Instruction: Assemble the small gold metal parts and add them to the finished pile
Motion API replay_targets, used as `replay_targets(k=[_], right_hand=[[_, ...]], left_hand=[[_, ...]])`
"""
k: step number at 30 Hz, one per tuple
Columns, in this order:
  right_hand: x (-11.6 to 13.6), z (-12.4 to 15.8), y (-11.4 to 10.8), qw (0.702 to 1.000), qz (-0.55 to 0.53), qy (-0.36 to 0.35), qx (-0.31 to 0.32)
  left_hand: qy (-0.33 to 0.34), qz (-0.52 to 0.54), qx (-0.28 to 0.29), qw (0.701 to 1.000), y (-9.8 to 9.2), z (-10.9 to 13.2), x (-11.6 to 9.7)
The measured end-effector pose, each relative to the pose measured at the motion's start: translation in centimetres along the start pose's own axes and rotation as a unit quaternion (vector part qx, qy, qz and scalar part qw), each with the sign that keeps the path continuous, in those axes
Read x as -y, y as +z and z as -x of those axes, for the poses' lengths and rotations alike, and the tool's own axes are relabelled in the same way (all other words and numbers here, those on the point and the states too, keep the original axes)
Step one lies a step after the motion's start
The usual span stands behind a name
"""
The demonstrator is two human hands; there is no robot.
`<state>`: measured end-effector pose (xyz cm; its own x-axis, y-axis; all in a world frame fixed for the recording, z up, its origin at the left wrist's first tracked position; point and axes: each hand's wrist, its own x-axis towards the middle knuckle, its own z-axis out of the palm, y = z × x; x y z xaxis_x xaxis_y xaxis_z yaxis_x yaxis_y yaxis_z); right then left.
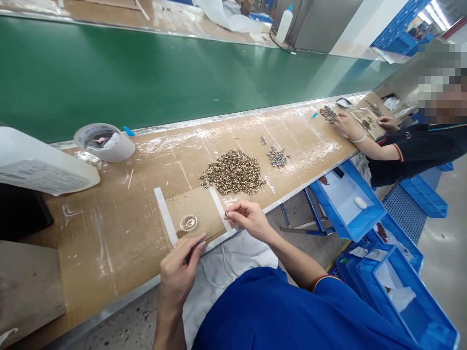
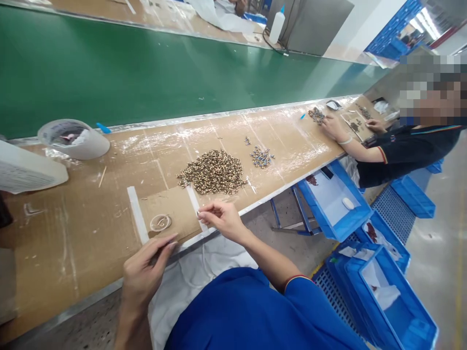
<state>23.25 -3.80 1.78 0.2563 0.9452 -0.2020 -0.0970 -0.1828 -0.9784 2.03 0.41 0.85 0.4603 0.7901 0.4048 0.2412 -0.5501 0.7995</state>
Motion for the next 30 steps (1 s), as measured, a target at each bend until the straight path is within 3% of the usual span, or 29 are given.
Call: replay_targets(k=[5,11,19,30], right_hand=[[-0.4,1.3,1.4,1.000,-0.021,0.003,-0.007],[-1.2,2.1,2.1,0.999,-0.007,0.024,0.028],[-2.2,2.5,2.5,0.997,0.070,-0.024,0.032],[-1.8,2.3,2.5,0.983,0.150,-0.048,0.091]], left_hand=[[-0.013,-0.006,0.002,1.000,0.3,0.2,-0.1],[-0.024,-0.001,-0.001,1.000,0.6,0.6,-0.5],[-0.040,-0.027,0.041,0.998,0.7,0.6,-0.4],[-0.041,-0.027,0.067,0.997,0.8,1.0,-0.1]])
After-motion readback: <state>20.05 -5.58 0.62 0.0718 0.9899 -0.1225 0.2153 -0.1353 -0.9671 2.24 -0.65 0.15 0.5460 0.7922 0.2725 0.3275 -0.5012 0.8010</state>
